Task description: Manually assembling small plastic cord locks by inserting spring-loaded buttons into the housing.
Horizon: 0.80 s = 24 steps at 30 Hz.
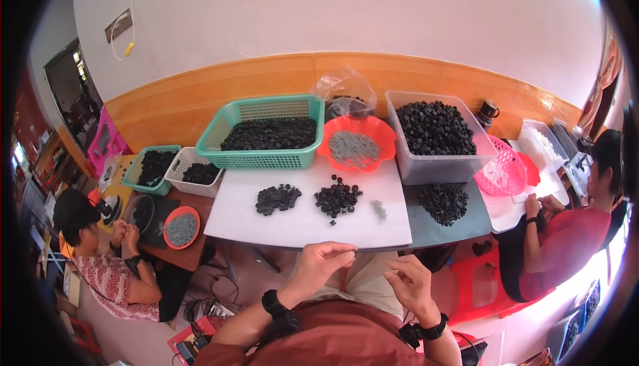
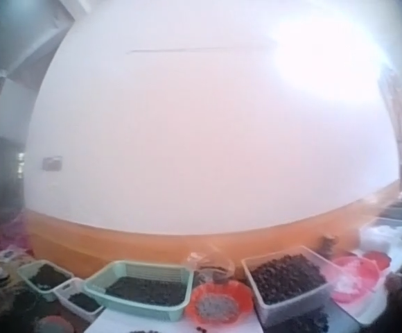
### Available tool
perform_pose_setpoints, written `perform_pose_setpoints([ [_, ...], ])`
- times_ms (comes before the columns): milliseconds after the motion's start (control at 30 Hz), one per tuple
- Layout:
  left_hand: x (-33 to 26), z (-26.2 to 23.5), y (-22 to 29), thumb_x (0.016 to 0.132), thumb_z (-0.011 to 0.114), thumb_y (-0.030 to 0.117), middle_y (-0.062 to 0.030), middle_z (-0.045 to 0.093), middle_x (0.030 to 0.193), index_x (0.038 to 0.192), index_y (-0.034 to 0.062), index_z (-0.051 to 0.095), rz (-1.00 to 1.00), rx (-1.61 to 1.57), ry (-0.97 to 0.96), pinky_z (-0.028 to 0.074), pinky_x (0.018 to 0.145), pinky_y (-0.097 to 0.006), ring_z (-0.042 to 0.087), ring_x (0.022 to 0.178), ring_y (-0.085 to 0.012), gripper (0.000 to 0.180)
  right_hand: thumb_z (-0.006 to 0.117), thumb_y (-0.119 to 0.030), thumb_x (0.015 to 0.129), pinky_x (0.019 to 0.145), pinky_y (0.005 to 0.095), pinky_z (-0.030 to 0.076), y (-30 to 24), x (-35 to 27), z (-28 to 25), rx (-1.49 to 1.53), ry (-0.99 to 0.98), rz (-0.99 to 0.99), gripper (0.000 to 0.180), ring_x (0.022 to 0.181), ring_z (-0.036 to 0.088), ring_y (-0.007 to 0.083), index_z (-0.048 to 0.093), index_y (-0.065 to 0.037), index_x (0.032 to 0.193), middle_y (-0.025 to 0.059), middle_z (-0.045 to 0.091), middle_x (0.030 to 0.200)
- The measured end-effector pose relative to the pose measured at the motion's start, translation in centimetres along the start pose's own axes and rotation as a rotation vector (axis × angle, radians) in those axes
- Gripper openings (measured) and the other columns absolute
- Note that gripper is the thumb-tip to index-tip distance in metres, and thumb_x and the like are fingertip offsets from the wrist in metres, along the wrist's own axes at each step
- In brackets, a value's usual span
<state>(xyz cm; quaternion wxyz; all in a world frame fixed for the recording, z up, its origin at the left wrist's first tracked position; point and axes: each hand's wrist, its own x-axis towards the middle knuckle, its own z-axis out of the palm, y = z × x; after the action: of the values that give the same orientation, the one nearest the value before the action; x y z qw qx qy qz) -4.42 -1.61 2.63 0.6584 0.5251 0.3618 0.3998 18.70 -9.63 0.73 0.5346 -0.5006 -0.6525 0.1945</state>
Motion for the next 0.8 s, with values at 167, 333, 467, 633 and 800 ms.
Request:
perform_pose_setpoints([
  [167,0.2,-0.7,1.3,0.095,0.072,0.009,-0.0071,0.074,0.1,0.117,-0.003,0.071,0.038,-0.002,0.045,0.055,0.081,-0.024,0.069,0.088,-0.0105,0.025,0.079,0.001,0.083,0.055,0.0235,0.049,0.3,0.1,-1.0,-0.04,0.02,-0.024,0.019,0.064,0.061,0.0115,0.073,0.0,0.101,0.0105,0.069,0.098],
  [333,2.6,-3.5,4.9,0.093,0.072,0.004,-0.0058,0.074,0.097,0.113,-0.0038,0.072,0.253,0.278,0.206,0.055,0.079,-0.024,0.066,0.086,-0.0085,0.021,0.077,0.002,0.084,0.058,0.0222,0.048,0.5,-0.2,-1.8,0.003,0.024,0.042,0.015,0.069,0.061,0.0098,0.073,0.001,0.099,0.0091,0.067,0.094],
  [467,7.1,-7.2,9.9,0.091,0.074,0.009,-0.0056,0.075,0.092,0.109,-0.0013,0.074,0.43,0.622,0.417,0.055,0.072,-0.027,0.067,0.08,-0.0095,0.021,0.077,0.002,0.085,0.058,0.0223,0.048,0.0,-0.6,-2.4,0.039,0.027,0.062,0.014,0.071,0.061,0.01,0.073,0.002,0.098,0.0094,0.067,0.094],
  [633,14.1,-14.7,13.7,0.085,0.074,0.013,-0.0165,0.075,0.089,0.106,0.0011,0.075,0.619,0.995,0.589,0.057,0.076,-0.038,0.073,0.083,-0.0291,0.024,0.077,0.002,0.085,0.058,0.0221,0.048,0.0,-0.7,-2.6,0.084,0.012,0.07,0.015,0.07,0.06,0.0097,0.072,0.003,0.099,0.0093,0.066,0.094],
  [800,15.1,-16.4,12.7,0.084,0.075,0.013,-0.0168,0.075,0.101,0.11,0.0002,0.073,0.474,1.109,0.627,0.057,0.081,-0.04,0.072,0.092,-0.0316,0.029,0.077,0.002,0.085,0.057,0.0221,0.046,0.1,-2.0,-2.8,0.086,0.011,0.103,0.015,0.068,0.059,0.0097,0.071,0.002,0.098,0.0094,0.066,0.094],
])
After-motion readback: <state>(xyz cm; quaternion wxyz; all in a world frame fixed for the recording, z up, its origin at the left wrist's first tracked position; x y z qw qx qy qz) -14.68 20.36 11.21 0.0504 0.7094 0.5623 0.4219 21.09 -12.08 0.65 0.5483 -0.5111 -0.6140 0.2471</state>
